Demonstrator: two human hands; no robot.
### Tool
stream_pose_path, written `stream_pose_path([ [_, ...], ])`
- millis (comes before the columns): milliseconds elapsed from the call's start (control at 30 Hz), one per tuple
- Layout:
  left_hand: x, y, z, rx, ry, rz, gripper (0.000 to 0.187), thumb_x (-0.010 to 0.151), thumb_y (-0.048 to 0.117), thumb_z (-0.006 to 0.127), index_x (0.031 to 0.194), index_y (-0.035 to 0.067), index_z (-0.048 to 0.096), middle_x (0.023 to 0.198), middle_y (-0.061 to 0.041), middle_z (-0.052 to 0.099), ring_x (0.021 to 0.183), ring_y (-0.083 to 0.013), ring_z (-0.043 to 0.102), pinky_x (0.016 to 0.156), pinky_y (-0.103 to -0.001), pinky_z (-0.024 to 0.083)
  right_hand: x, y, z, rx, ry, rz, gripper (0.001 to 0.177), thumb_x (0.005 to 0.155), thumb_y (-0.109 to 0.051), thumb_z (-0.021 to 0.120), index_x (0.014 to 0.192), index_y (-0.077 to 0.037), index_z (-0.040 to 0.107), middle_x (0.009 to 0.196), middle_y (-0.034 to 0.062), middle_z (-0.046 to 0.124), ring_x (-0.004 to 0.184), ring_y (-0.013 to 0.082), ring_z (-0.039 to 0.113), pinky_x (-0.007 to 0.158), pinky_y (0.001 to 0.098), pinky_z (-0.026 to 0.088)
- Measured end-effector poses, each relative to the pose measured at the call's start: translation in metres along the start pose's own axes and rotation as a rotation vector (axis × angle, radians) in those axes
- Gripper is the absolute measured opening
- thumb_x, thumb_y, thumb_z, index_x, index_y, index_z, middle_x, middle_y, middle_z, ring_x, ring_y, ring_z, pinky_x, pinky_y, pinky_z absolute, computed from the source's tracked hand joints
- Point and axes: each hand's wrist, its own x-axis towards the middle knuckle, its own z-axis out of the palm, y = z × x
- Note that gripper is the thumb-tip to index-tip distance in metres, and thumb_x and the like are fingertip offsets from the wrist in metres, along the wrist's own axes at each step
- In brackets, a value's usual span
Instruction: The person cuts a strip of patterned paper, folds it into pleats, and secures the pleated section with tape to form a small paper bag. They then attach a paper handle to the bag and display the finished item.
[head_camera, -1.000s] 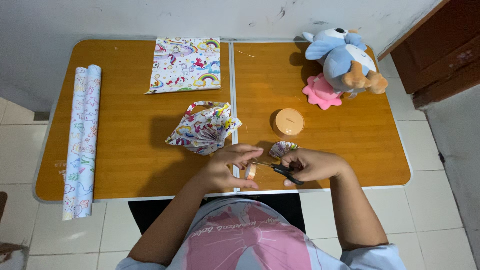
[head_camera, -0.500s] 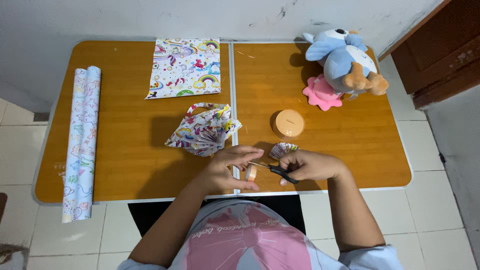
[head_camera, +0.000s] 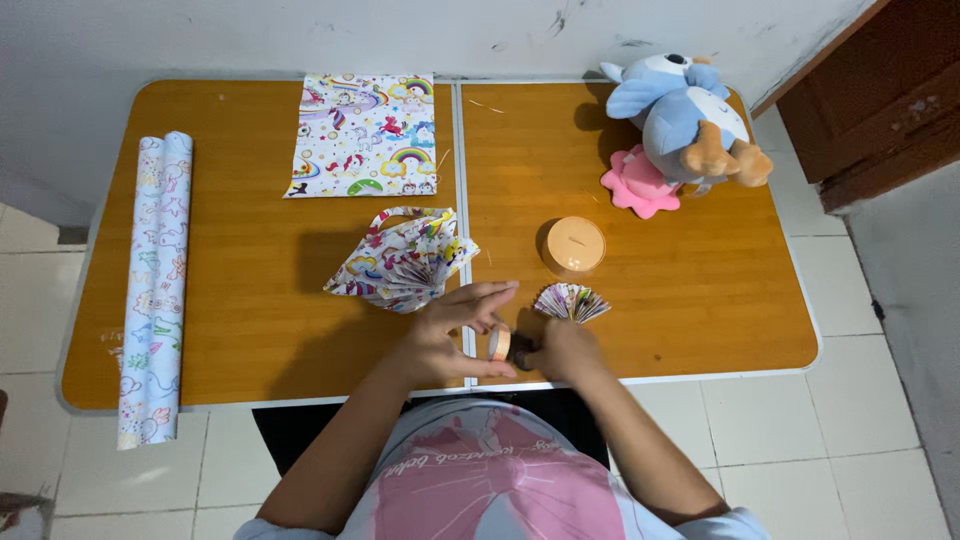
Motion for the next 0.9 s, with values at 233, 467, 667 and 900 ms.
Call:
stream_pose_path([
  [233, 0.000, 0.001, 0.004, 0.062, -0.029, -0.011, 0.095, 0.065, 0.021, 0.097, 0.148, 0.011, 0.050, 0.151, -0.010, 0.053, 0.105, -0.0153, 0.069, 0.088, -0.029, 0.060, -0.008, -0.010, -0.002, 0.133, 0.063, -0.085, 0.043, 0.065, -0.034, 0.085, 0.101, -0.013, 0.074, 0.097, 0.0095, 0.077, 0.088, 0.0269, 0.071, 0.074, 0.0422, 0.054],
  [467, 0.000, -0.013, 0.019, -0.035, -0.085, -0.073, 0.109, 0.068, 0.025, 0.095, 0.157, 0.015, 0.034, 0.154, -0.013, 0.050, 0.102, -0.0167, 0.074, 0.085, -0.030, 0.063, -0.018, 0.022, -0.007, 1.462, 0.011, -0.462, 0.041, 0.086, -0.020, 0.074, 0.124, -0.010, 0.067, 0.108, 0.0056, 0.061, 0.090, 0.0116, 0.059, 0.076, 0.0279, 0.050],
  [667, 0.006, -0.023, 0.031, 0.096, -0.155, -0.156, 0.111, 0.065, 0.025, 0.094, 0.156, 0.012, 0.032, 0.155, -0.012, 0.048, 0.103, -0.0206, 0.073, 0.084, -0.032, 0.061, -0.002, 0.024, 0.032, 1.637, 0.104, -0.342, 0.020, 0.099, -0.018, 0.067, 0.111, -0.002, 0.072, 0.086, 0.0061, 0.068, 0.075, 0.0107, 0.061, 0.067, 0.0252, 0.047],
  [900, 0.026, -0.053, 0.049, 0.020, -0.253, -0.361, 0.108, 0.067, 0.021, 0.090, 0.157, 0.016, 0.031, 0.153, -0.005, 0.051, 0.104, -0.0202, 0.070, 0.088, -0.031, 0.060, 0.007, 0.062, 0.046, 1.673, 0.186, -0.245, 0.013, 0.097, -0.017, 0.065, 0.099, -0.004, 0.069, 0.085, 0.0013, 0.069, 0.071, 0.0091, 0.060, 0.062, 0.0241, 0.045],
])
